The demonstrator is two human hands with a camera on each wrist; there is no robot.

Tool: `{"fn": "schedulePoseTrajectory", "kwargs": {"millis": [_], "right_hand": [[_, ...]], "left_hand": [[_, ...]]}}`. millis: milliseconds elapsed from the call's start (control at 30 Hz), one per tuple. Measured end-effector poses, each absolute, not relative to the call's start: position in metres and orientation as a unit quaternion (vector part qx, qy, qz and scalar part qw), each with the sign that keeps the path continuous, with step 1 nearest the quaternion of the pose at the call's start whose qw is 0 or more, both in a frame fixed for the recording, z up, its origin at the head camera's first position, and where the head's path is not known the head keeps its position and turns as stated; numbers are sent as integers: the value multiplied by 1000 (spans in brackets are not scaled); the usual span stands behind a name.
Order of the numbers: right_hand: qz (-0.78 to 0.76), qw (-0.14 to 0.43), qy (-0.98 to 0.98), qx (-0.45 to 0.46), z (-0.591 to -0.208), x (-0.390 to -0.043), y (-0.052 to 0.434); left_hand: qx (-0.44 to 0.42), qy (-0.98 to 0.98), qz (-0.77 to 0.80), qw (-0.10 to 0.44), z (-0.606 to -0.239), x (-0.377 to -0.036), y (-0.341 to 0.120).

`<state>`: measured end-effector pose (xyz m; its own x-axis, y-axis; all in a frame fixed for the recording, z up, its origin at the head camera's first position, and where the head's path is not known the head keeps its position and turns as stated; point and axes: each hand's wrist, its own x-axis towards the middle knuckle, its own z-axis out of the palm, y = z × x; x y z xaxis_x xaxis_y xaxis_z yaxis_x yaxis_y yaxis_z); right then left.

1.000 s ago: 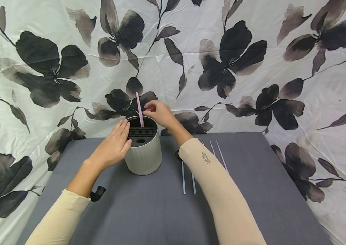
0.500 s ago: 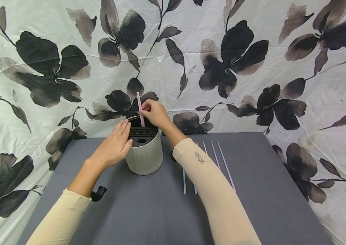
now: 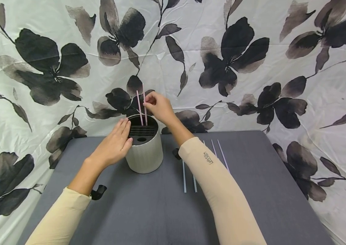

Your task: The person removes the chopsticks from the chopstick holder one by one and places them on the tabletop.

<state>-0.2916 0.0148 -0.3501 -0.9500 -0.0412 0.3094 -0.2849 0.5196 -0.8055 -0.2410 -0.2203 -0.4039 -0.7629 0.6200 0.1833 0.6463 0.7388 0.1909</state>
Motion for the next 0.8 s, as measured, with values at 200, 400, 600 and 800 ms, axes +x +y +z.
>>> {"fn": "schedulePoseTrajectory", "kwargs": {"millis": [200, 400, 600, 800], "right_hand": [[542, 142, -821, 111, -334, -285, 26], [602, 167, -771, 123, -315, -277, 39], [665, 177, -715, 121, -295, -267, 56], [688, 210, -686, 110, -281, -257, 77]], "left_hand": [[-340, -931, -123, 50, -402, -239, -220], [-339, -932, -121, 48, -401, -240, -220], [-343, -930, -122, 52, -403, -242, -221], [-342, -930, -125, 45, -401, -243, -221]]}}
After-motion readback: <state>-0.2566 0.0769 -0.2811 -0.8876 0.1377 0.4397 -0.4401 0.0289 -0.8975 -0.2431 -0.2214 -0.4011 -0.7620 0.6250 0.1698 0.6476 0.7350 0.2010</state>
